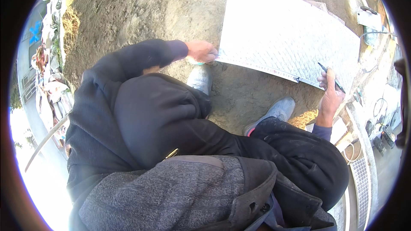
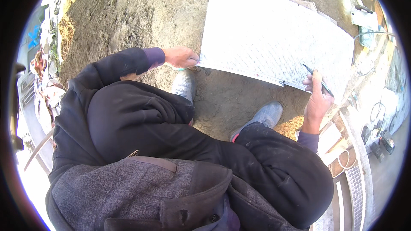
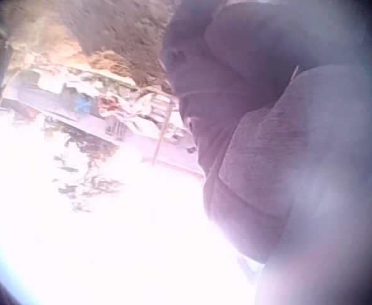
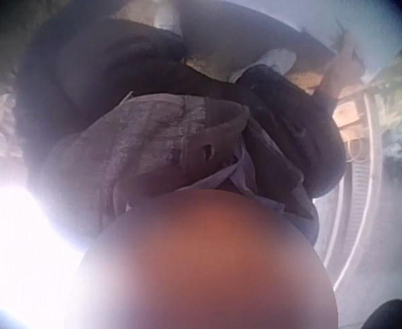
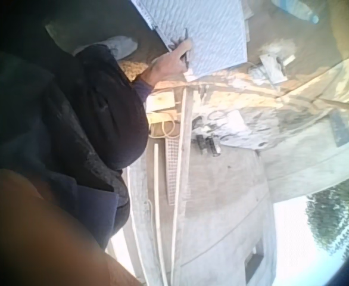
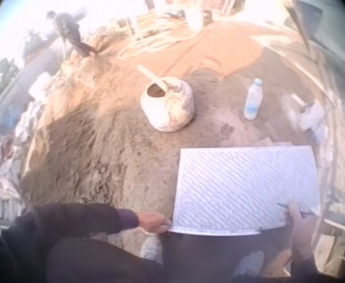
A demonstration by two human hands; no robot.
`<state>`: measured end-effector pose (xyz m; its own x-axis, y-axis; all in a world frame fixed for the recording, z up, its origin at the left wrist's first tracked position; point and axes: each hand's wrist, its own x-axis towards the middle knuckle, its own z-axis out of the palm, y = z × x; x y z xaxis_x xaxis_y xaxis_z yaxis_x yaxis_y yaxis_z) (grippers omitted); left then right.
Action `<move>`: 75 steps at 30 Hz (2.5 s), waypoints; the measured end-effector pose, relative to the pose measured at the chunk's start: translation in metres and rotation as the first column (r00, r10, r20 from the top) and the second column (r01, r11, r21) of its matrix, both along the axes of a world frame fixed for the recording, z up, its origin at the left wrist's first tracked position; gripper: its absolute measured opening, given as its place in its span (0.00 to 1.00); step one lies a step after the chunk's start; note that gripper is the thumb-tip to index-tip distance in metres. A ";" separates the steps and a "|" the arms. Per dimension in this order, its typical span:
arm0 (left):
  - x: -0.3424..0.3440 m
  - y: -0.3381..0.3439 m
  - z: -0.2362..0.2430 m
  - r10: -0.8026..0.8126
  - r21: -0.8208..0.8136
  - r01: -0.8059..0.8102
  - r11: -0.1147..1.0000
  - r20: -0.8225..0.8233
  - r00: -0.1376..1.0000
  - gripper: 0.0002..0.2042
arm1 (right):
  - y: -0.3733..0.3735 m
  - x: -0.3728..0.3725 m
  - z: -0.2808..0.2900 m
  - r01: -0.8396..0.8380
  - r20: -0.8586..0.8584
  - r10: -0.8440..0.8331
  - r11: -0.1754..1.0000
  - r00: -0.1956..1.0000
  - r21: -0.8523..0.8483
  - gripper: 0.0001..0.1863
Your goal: The person places a tile on a prepared sand bed and taps it into place with a rubber mallet. They then retrieve another tile, measure and mark it, and cut it using a handheld power saw with a wooden guide.
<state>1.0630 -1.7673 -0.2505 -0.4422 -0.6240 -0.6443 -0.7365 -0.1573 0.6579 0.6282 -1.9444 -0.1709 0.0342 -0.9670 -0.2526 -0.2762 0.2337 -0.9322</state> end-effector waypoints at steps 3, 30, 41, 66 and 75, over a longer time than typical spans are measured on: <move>0.000 -0.003 0.000 0.003 0.039 -0.003 0.999 -0.006 1.000 0.14 | 0.001 -0.001 -0.002 -0.005 -0.007 0.005 1.000 1.000 -0.004 0.16; -0.002 -0.013 -0.001 -0.025 0.140 0.021 0.990 0.025 0.999 0.16 | 0.030 -0.005 -0.009 -0.028 -0.056 0.030 0.999 0.998 0.038 0.12; 0.003 -0.015 -0.002 -0.011 0.206 0.012 0.979 -0.007 1.000 0.14 | 0.058 -0.017 -0.020 -0.009 -0.050 0.018 0.986 0.999 0.166 0.13; 0.001 -0.019 0.010 0.033 0.242 -0.027 0.970 -0.020 0.999 0.19 | 0.065 -0.010 -0.032 -0.163 -0.236 0.152 0.986 0.960 -0.024 0.09; -0.003 -0.023 0.022 0.074 0.278 -0.065 0.958 -0.020 0.997 0.17 | 0.062 -0.010 -0.029 -0.207 -0.254 0.192 0.978 0.948 -0.034 0.08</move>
